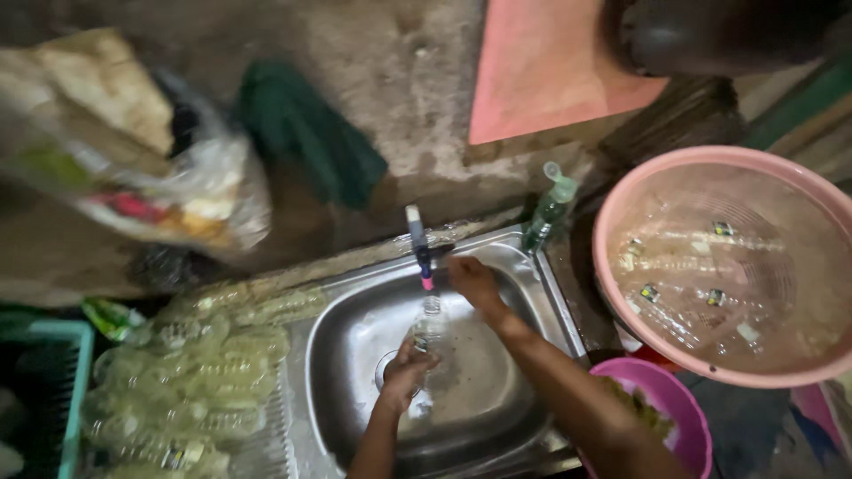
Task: The person washes plastic bottles under running water in a kitchen sink. They rinse each bottle individually and place them into a pink colander.
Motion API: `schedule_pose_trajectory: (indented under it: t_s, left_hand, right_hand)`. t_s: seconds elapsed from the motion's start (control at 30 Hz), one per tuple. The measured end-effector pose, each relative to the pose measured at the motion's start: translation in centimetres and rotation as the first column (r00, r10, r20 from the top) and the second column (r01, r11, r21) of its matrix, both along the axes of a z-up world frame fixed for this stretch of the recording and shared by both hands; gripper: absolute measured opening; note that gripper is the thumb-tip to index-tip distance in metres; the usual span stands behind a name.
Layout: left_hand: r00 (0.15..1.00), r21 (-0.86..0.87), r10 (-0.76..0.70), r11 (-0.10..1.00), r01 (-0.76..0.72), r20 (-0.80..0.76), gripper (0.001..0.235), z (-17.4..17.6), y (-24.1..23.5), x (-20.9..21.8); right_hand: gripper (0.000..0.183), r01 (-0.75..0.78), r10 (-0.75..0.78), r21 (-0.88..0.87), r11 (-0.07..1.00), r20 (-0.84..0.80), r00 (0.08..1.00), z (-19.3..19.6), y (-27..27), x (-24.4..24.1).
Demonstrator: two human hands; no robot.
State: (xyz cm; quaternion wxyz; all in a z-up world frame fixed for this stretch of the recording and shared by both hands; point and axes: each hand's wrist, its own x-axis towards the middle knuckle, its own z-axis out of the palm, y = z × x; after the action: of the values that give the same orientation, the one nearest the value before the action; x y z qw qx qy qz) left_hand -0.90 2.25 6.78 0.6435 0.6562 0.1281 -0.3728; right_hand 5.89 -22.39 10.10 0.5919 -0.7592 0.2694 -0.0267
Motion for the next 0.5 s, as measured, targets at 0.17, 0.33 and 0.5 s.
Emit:
schedule_pose_trajectory:
  t_s: [0.17,0.33,0.5]
  left_hand:
    - [0.996,-0.033,-0.076,0.996,0.078,0.046,0.095,2.7,0.0,-1.5]
    - [0.953,-0.139,-0.191,0.964,0.228,0.234,0.083,6.4,1.4,-3.0]
    - [0.986,-0.4,-0.046,0.91,0.107,0.158,0.071,10.1,1.9,-3.6]
  right_hand:
    - [0.034,-0.438,0.531,-0.306,0.846,0.395,0.75,5.4,2.2,-7.5]
    - [0.031,-0.287,0.309,-0.115,0.951,0.285,0.908,13.7,3.6,-10.7]
    - [0.031,-0.131,0.491,-0.598,0.791,0.492,0.719,21.6,4.2,-13.2]
